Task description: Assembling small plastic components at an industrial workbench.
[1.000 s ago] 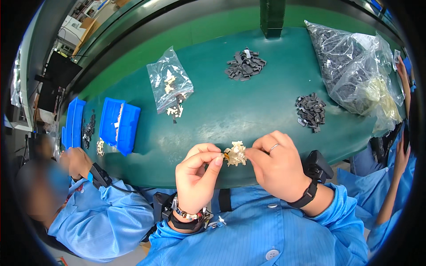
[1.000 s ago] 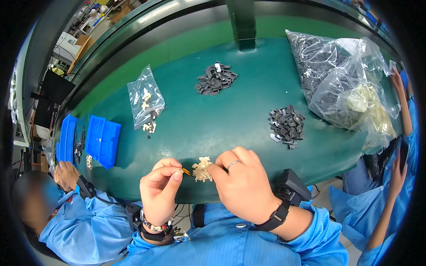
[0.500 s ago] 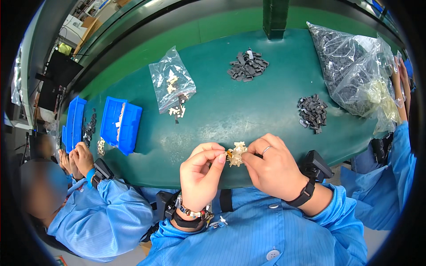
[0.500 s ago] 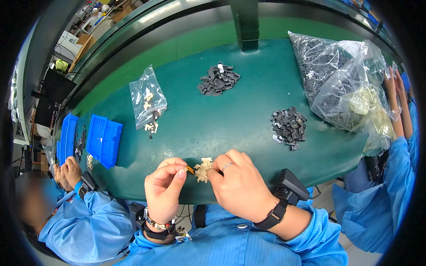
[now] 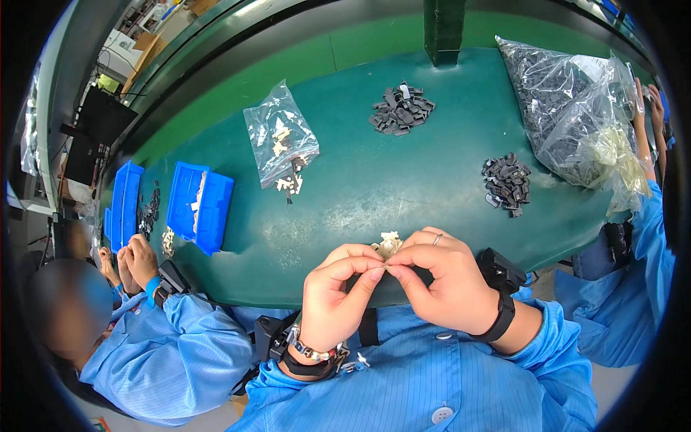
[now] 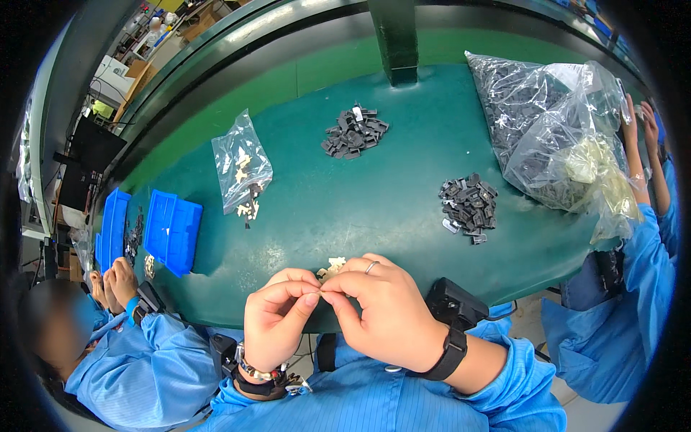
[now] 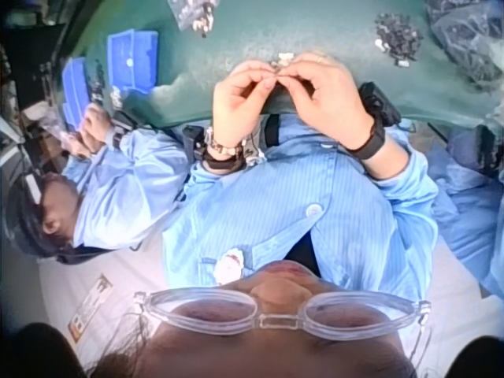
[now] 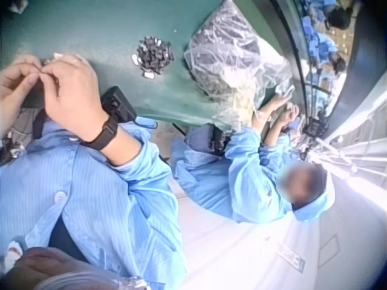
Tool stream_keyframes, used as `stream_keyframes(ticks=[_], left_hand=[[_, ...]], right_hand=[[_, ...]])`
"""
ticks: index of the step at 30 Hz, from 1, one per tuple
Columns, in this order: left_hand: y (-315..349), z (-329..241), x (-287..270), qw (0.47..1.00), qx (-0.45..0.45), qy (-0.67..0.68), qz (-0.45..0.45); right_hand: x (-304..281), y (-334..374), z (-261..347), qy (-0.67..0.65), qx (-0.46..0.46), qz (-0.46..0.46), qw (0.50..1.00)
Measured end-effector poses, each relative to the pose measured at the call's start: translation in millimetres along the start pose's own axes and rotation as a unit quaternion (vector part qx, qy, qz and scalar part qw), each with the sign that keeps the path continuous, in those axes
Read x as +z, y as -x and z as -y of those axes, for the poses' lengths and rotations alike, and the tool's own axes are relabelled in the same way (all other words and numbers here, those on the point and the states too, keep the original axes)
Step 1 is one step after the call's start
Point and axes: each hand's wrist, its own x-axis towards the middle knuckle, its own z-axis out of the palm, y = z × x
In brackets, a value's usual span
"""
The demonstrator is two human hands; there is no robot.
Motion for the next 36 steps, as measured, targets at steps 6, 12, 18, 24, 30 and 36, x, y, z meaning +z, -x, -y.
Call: stream_keyframes(ticks=[6,12,18,24,30,36], left_hand=[[1.6,-0.5,4.6,0.999,0.014,-0.041,-0.033],[2.5,-3.3,6.2,0.995,0.025,-0.073,-0.060],[2.9,-9.8,12.5,0.988,0.041,-0.107,-0.104],[1.8,-13.4,15.4,0.974,0.074,-0.195,-0.091],[0.7,-11.7,16.6,0.982,0.053,-0.176,-0.039],[-0.8,-12.9,18.1,0.980,0.051,-0.190,-0.028]], right_hand=[[2.4,1.6,3.8,0.031,-0.011,-0.042,0.999],[2.5,1.1,1.8,0.014,-0.019,-0.031,0.999],[0.5,-1.3,2.7,0.022,-0.018,-0.024,0.999],[-1.5,1.4,0.9,0.012,-0.027,-0.046,0.999],[-5.2,3.5,-0.6,0.013,-0.052,-0.049,0.997],[-5.3,8.1,1.0,0.016,-0.042,-0.027,0.999]])
